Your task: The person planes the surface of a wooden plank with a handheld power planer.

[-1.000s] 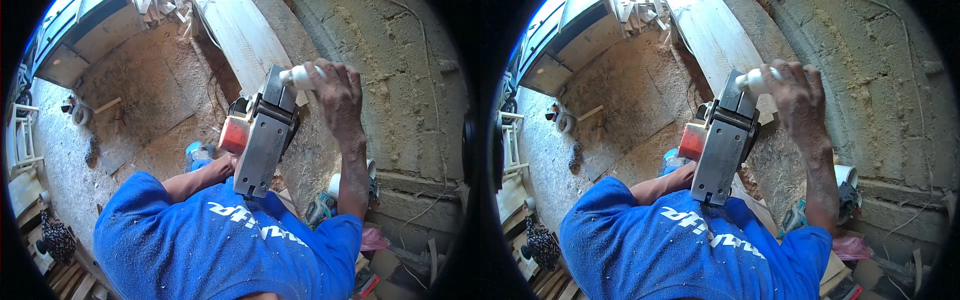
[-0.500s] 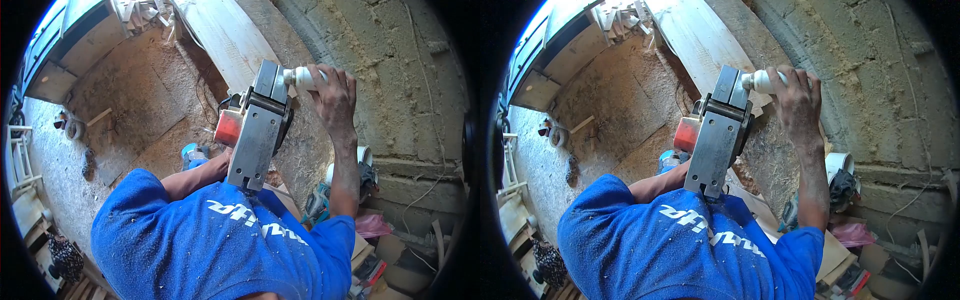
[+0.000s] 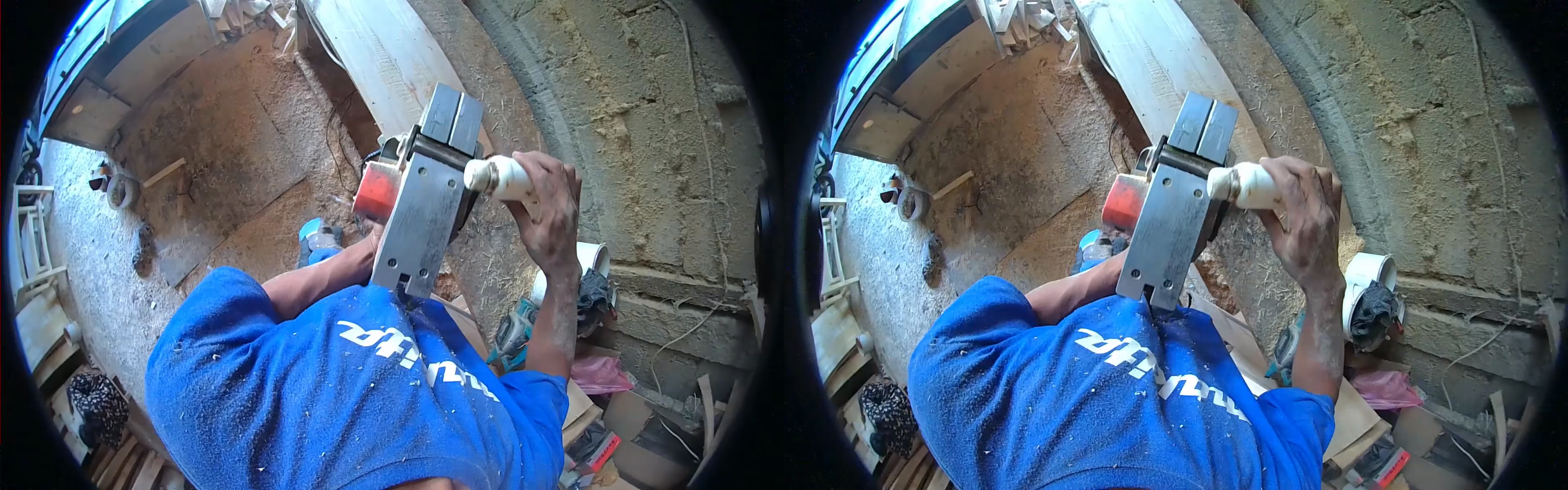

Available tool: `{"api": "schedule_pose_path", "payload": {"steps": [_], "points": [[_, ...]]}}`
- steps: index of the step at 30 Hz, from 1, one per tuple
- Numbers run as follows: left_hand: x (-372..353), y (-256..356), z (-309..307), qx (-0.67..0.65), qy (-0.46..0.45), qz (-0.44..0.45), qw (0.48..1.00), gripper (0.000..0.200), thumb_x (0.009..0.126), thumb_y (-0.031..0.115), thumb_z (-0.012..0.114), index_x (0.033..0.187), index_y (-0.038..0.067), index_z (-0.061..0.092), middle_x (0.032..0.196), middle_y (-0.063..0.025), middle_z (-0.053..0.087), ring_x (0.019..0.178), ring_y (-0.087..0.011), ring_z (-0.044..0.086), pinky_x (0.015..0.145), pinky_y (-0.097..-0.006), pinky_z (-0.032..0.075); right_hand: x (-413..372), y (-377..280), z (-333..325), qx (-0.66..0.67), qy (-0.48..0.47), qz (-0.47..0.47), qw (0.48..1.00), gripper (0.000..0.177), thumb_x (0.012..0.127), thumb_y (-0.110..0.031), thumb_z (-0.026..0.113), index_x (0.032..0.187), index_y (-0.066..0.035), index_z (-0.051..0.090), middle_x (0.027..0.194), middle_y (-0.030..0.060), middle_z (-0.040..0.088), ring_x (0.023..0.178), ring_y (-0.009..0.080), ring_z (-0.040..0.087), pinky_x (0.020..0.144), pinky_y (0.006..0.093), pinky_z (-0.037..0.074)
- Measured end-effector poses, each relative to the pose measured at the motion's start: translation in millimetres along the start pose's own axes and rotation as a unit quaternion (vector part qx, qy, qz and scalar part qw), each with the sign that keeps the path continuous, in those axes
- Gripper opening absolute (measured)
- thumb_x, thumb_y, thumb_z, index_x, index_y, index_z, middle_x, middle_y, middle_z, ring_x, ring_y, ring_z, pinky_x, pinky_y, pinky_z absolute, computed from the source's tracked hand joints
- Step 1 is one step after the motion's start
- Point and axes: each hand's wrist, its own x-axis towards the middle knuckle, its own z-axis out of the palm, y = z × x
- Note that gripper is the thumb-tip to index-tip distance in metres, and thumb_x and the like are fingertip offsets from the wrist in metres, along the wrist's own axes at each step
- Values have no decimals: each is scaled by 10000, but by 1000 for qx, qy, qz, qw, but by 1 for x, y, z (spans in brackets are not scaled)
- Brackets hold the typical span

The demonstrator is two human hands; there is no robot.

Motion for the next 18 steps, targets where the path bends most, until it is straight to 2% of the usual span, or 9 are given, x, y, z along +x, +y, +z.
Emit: {"api": "schedule_pose_path", "payload": {"steps": [2,4,5,8,9,12,14,16,18], "points": [[12,2,-10,21,-5,-4,1000,401,1030,318,606,1337,60,587,1129,-94,680,944,-149,637,801,-317,543,-3,-13,-11,10,-7,-3,1000,631,753,-138,848,1344,-125,627,1239,51,626,1106,270,565,989,447,400],[23,-1,-20,40,-9,-11,999,407,1033,325,597,1341,59,584,1141,-98,678,959,-155,634,813,-322,540,-5,-27,-22,7,-50,-54,997,575,761,-147,839,1305,-113,657,1246,59,647,1122,280,582,1000,452,423],[28,2,-28,53,-12,-12,998,410,1034,328,593,1342,59,582,1148,-100,676,966,-158,633,818,-325,539,-5,-35,-20,2,-49,-78,996,549,724,-92,839,1253,-119,695,1242,51,654,1120,273,589,1009,451,433],[27,-7,-43,90,-29,-12,995,418,1039,339,580,1348,57,577,1166,-106,673,989,-167,629,836,-333,536,-7,-48,-4,8,-75,-130,989,549,718,-80,838,1248,-136,707,1245,47,653,1121,264,592,1033,448,428],[17,-15,-47,102,-36,-11,994,422,1040,343,575,1350,57,576,1172,-108,671,997,-170,627,842,-336,535,-4,-49,2,-29,-45,-143,988,581,704,-71,845,1263,-147,704,1250,34,650,1129,239,596,1075,446,415],[16,-23,-59,134,-53,-8,990,431,1044,354,562,1355,56,571,1191,-114,667,1019,-179,623,859,-344,532,10,-36,6,-107,-18,-78,991,601,701,-66,850,1278,-144,698,1243,19,652,1145,213,591,1097,446,399],[12,-33,-60,162,-62,8,985,437,1047,361,553,1359,55,568,1203,-118,665,1034,-185,621,871,-349,530,0,-30,3,-104,-21,-87,991,615,696,-73,857,1284,-140,693,1231,19,653,1155,222,585,1082,447,409],[19,-39,-61,183,-67,23,981,444,1050,368,544,1363,54,564,1215,-122,662,1050,-191,618,883,-355,528,-20,-30,3,-17,-38,-85,996,633,685,-78,863,1290,-134,687,1228,30,650,1142,249,585,1041,443,427],[-3,-47,-76,210,-74,32,974,450,1053,375,535,1367,53,561,1227,-126,660,1065,-197,615,895,-360,525,-33,-17,6,-16,-23,-66,997,620,708,-72,853,1299,-119,671,1240,44,645,1139,271,595,1034,437,432]]}}
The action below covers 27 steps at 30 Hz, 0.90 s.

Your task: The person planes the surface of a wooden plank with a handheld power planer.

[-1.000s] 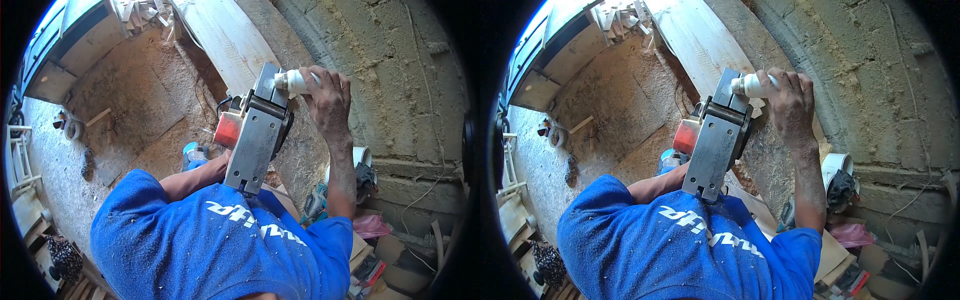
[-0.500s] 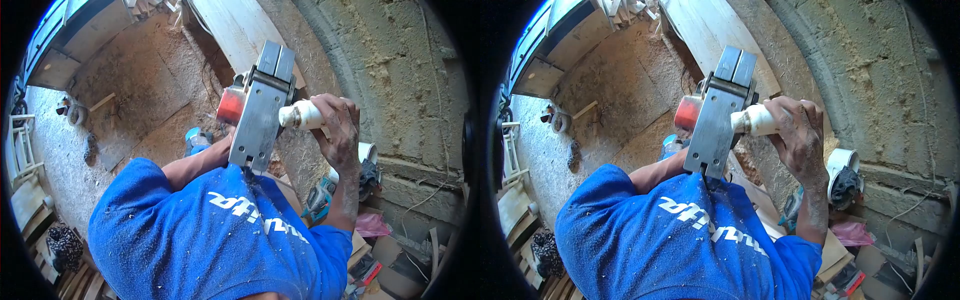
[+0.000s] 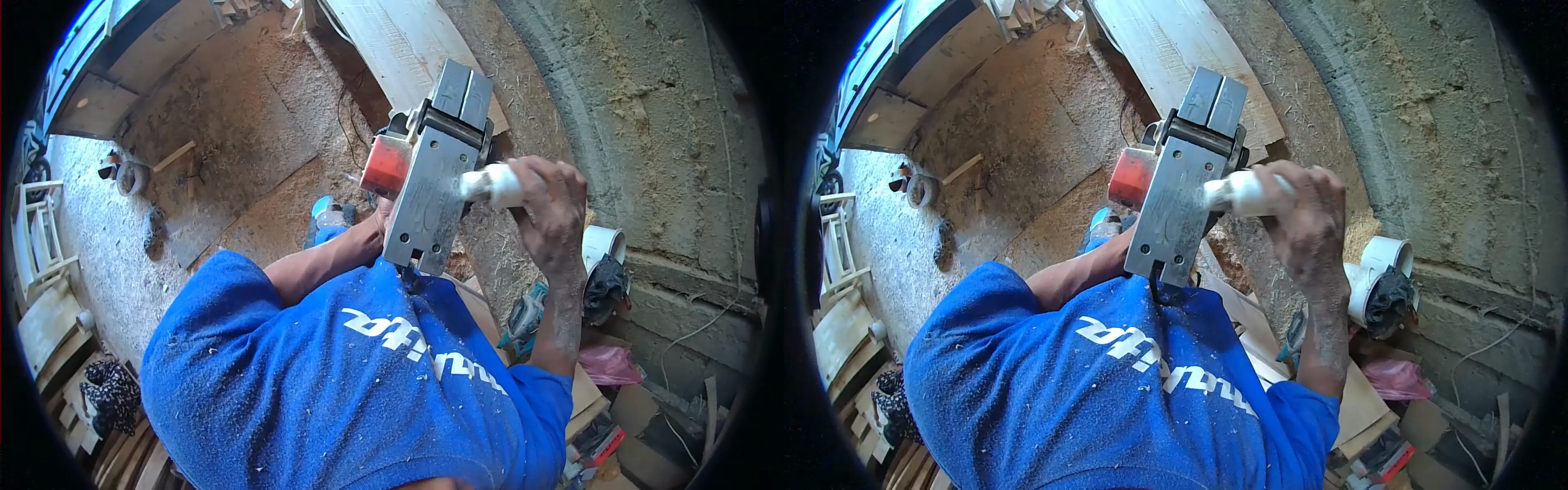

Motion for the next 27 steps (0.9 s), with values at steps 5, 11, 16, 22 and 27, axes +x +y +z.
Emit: {"api": "schedule_pose_path", "payload": {"steps": [5,11,16,22,27], "points": [[15,2,9,124,41,41,991,468,1060,393,513,1376,51,553,1258,-136,653,1102,-212,609,924,-374,520,-55,5,20,231,67,179,954,520,854,-243,838,1284,-53,615,1226,131,629,1167,302,602,999,421,464],[2,9,33,292,141,56,944,414,1075,370,483,1336,61,574,1088,-115,646,880,-193,588,747,-363,502,-240,21,122,524,425,387,629,663,872,-173,707,1452,26,453,1429,153,535,1310,283,521,1174,452,336],[15,4,51,261,133,-25,956,318,1078,255,512,1338,91,596,847,-70,663,633,-150,615,503,-331,488,-341,6,75,388,510,568,516,598,912,-101,717,1461,-114,480,1431,127,554,1240,291,563,996,483,484],[56,-14,88,244,124,-14,962,311,1078,259,515,1325,92,598,842,-66,661,630,-148,613,504,-329,488,-629,42,114,214,569,587,535,751,821,-109,874,1443,-3,467,1261,226,648,1050,382,669,902,474,602],[83,-35,129,229,106,-22,967,305,1077,263,517,1315,92,600,837,-64,659,627,-147,612,504,-327,489,-721,42,128,-3,404,650,643,673,776,-205,932,1303,0,568,1101,161,689,935,283,680,823,388,594]]}}
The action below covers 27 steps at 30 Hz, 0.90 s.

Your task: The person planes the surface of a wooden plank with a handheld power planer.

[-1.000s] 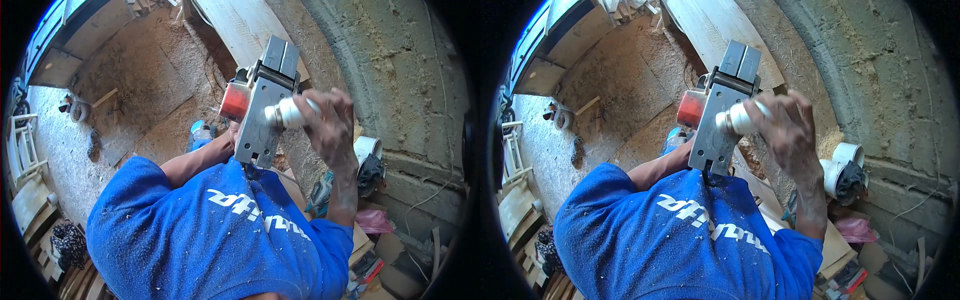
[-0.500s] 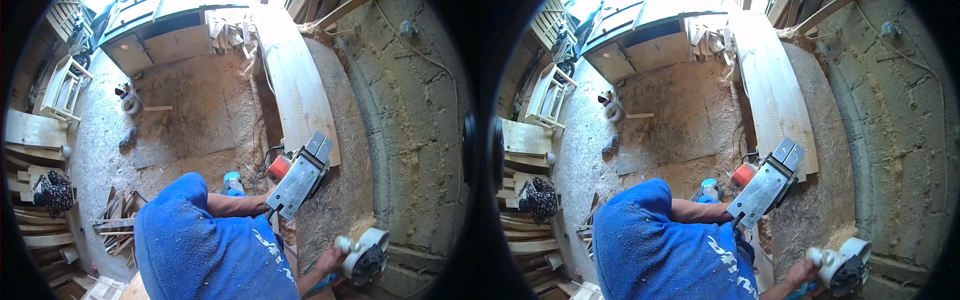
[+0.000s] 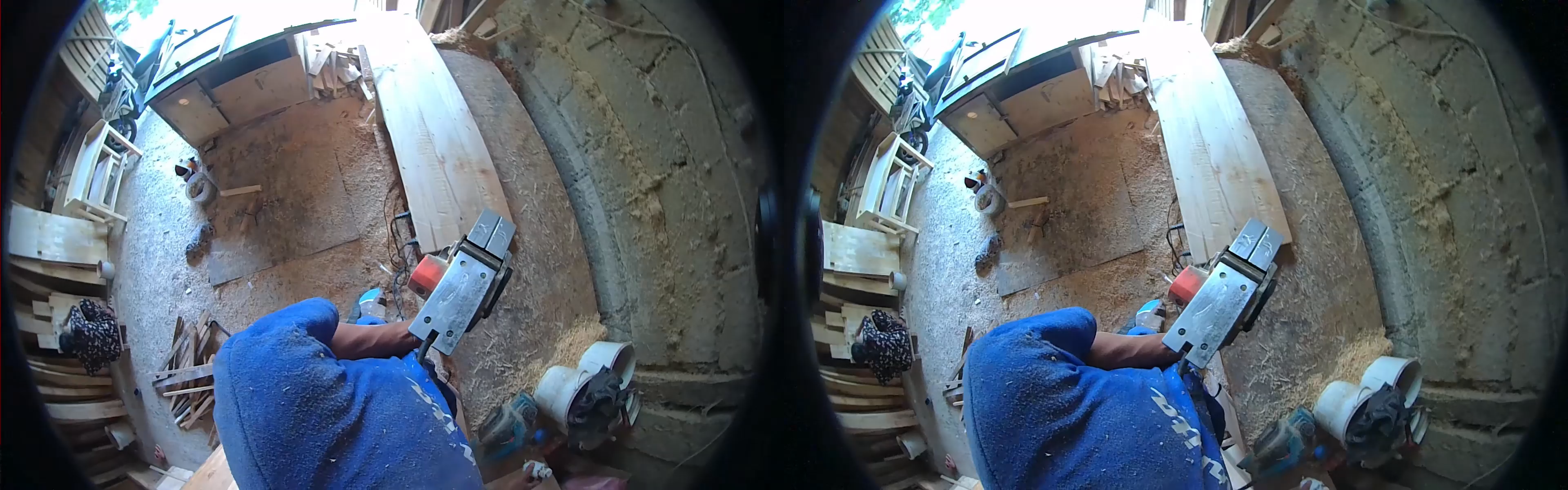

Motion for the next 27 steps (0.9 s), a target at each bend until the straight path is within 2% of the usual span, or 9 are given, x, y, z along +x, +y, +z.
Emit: {"api": "schedule_pose_path", "payload": {"steps": [1,3,6,13,14,16,18,20,27], "points": [[2,3,10,-5,-4,-2,1000,303,1077,264,517,1313,92,601,836,-63,659,627,-146,612,504,-327,489,1,45,-5,-4,1,4,1000,673,776,-205,932,1303,0,568,1101,161,689,935,283,680,823,388,594],[7,8,31,-14,-8,-5,1000,301,1076,265,518,1309,93,601,834,-62,658,626,-146,611,504,-326,489,2,120,-15,-105,-98,87,986,630,799,-223,915,1290,-20,576,1078,140,692,892,273,672,816,377,584],[6,14,58,-31,-2,-11,999,298,1076,268,520,1302,93,602,831,-61,657,624,-145,610,505,-325,489,14,135,-31,-80,-141,73,984,622,809,-209,897,1303,-26,568,1095,138,689,907,271,670,820,378,581],[1,11,104,-76,2,-21,997,290,1075,273,523,1288,93,605,825,-57,654,620,-143,608,505,-323,490,22,94,-11,10,-268,21,963,597,842,-158,834,1350,-46,541,1154,130,676,960,265,664,834,382,572],[-2,8,113,-86,-18,-33,996,289,1075,274,523,1285,94,605,824,-56,654,620,-143,607,505,-323,490,9,92,-5,8,-274,28,961,594,847,-151,825,1356,-49,537,1163,128,674,968,264,663,836,382,570],[1,0,149,-116,-125,-70,983,287,1074,275,524,1281,94,606,822,-55,653,619,-142,607,505,-322,490,-30,79,-18,-39,-240,71,967,589,856,-137,807,1370,-55,529,1180,126,671,983,262,661,840,384,568],[-13,-7,201,-160,-264,-131,942,285,1074,277,525,1277,94,607,820,-54,652,618,-141,606,505,-322,490,-7,84,-4,-118,-187,138,965,585,866,-122,789,1383,-61,522,1197,124,667,998,260,660,845,385,565],[-19,-9,217,-175,-350,-171,904,283,1074,278,526,1273,94,608,818,-53,651,617,-141,605,506,-321,490,-13,77,-11,-143,-156,181,960,582,875,-108,771,1396,-67,514,1214,121,664,1014,258,658,849,386,562],[-47,-18,228,-214,-447,-235,836,277,1073,283,529,1258,95,610,811,-49,649,613,-139,603,506,-319,491,-9,51,-2,-100,-178,211,956,579,909,-58,708,1443,-87,487,1273,113,651,1067,251,651,863,390,552]]}}
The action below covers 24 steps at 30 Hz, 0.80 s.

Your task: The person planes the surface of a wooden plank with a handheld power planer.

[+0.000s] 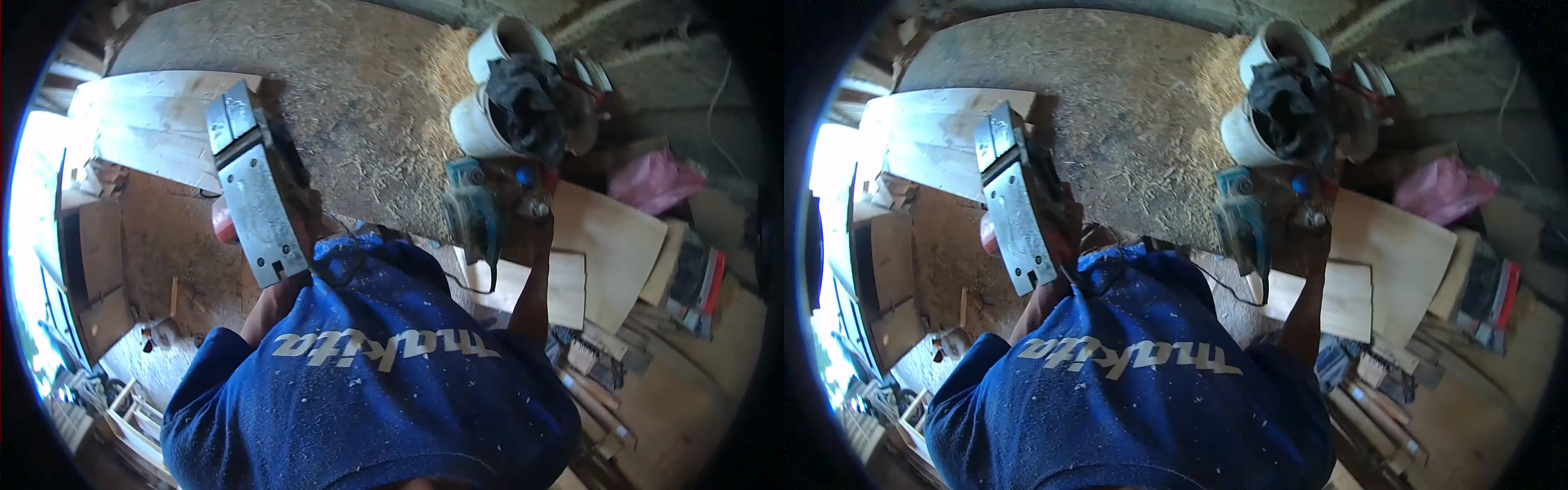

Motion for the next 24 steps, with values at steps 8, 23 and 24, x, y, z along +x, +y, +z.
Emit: {"api": "schedule_pose_path", "payload": {"steps": [8,23,24], "points": [[-4,-2,-5,-48,-97,-52,993,270,1071,289,533,1241,95,613,804,-45,646,609,-136,601,507,-317,491,-74,-104,-30,-63,195,-45,978,362,928,-7,621,1284,-77,622,1026,90,717,908,183,699,774,309,563],[-18,11,-49,-100,-71,-39,992,260,1069,301,540,1210,97,619,790,-37,640,601,-132,596,508,-312,492,-81,-302,62,-95,-17,-221,970,247,969,-203,677,1191,-102,715,1045,160,747,865,293,735,746,403,581],[-19,12,-53,-102,-67,-34,992,259,1069,301,540,1207,97,619,789,-37,640,600,-132,596,508,-312,492,-71,-316,75,-142,-49,-286,946,255,960,-181,659,1187,-76,709,1049,183,748,857,331,741,748,419,584]]}}
